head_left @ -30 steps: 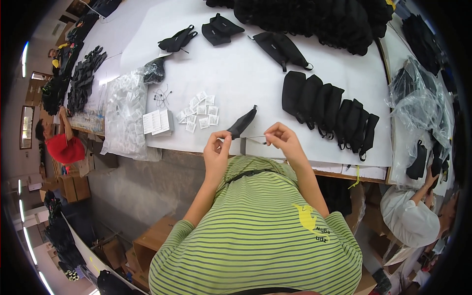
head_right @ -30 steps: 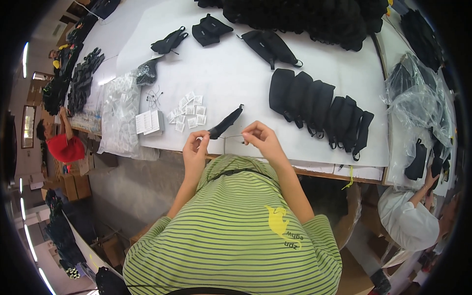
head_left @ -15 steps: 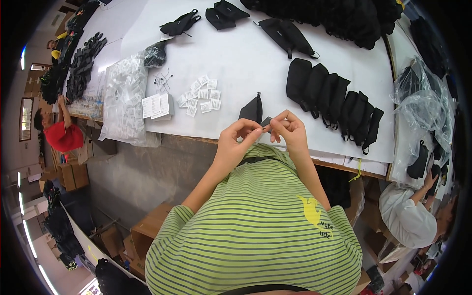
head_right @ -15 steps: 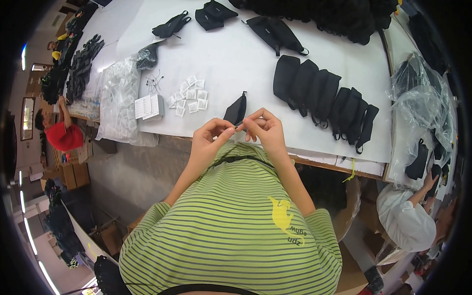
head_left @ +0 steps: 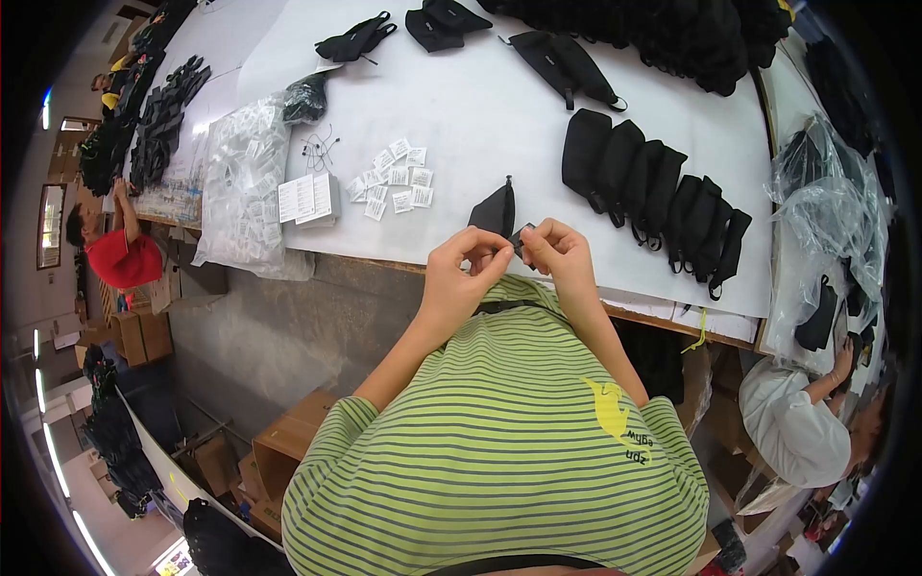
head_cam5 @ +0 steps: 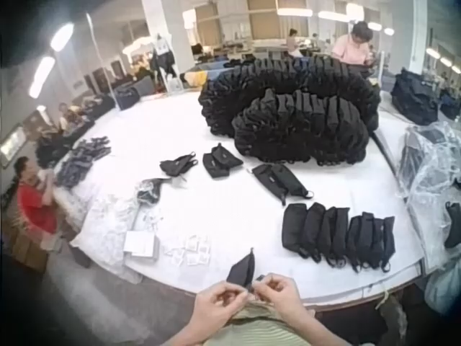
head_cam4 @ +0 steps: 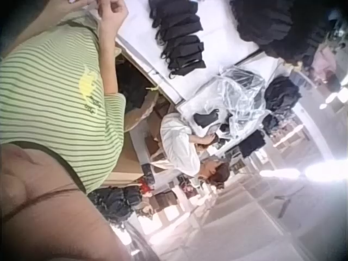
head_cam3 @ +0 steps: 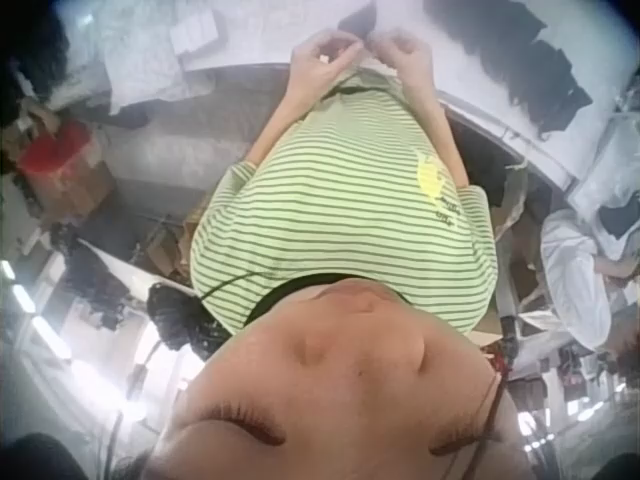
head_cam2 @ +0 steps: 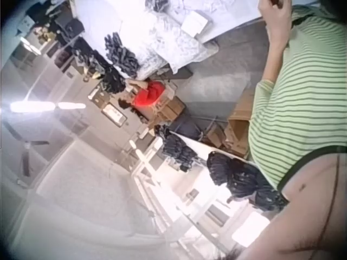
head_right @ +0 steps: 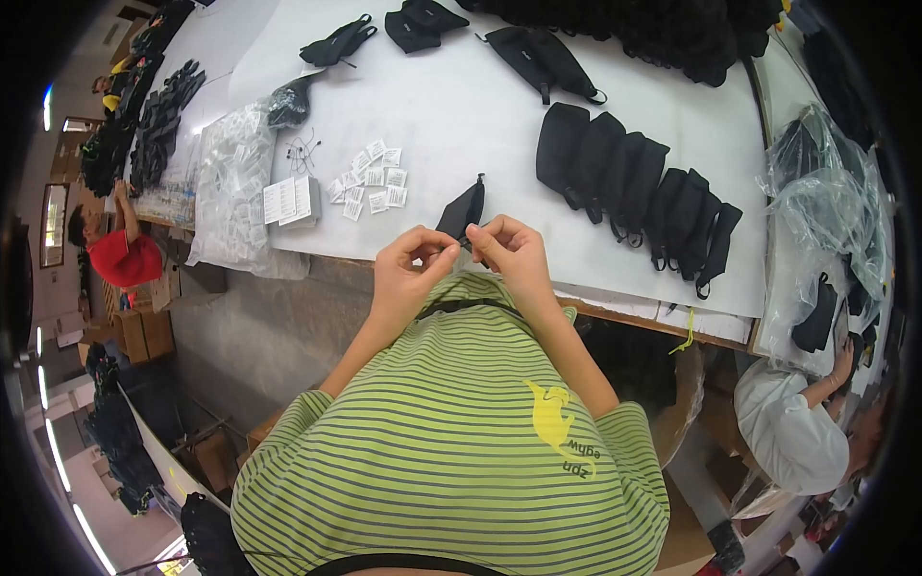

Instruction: The recorder is assembling small black fabric pouches by attaching plastic clips and inserting components.

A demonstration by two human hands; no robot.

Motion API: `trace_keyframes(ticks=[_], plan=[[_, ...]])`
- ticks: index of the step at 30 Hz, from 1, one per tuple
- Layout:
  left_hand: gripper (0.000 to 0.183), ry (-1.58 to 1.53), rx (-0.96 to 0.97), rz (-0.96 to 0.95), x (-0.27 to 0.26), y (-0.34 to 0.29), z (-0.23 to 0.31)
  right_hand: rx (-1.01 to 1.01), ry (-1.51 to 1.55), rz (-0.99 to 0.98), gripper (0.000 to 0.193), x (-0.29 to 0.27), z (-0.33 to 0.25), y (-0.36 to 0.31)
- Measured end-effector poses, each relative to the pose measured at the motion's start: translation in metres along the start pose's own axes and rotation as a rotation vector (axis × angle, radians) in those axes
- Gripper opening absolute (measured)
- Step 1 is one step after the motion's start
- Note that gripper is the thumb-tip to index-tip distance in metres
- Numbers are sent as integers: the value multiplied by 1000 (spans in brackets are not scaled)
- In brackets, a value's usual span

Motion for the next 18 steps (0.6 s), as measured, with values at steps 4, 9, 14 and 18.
trace_keyframes(ticks=[4,9,14,18], plan=[[7,14,-8,-6,1,0,1,12,4,6,23,-2,2,0],[7,30,1,5,1,-1,-1,4,10,18,22,0,1,-2],[7,29,-7,25,3,-1,-2,-173,-59,133,22,-2,-12,-10],[7,3,-14,12,6,1,-5,-171,-49,136,22,-3,-14,-11]])
Point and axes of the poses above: each hand's wrist, its own y-axis towards the middle knuckle, its own x-axis out of the palm, z = x × y, the point moved 10 cm from there along y, towards the middle knuckle, and after that the axes turned 13 degrees about x, right-handed, at the moved point
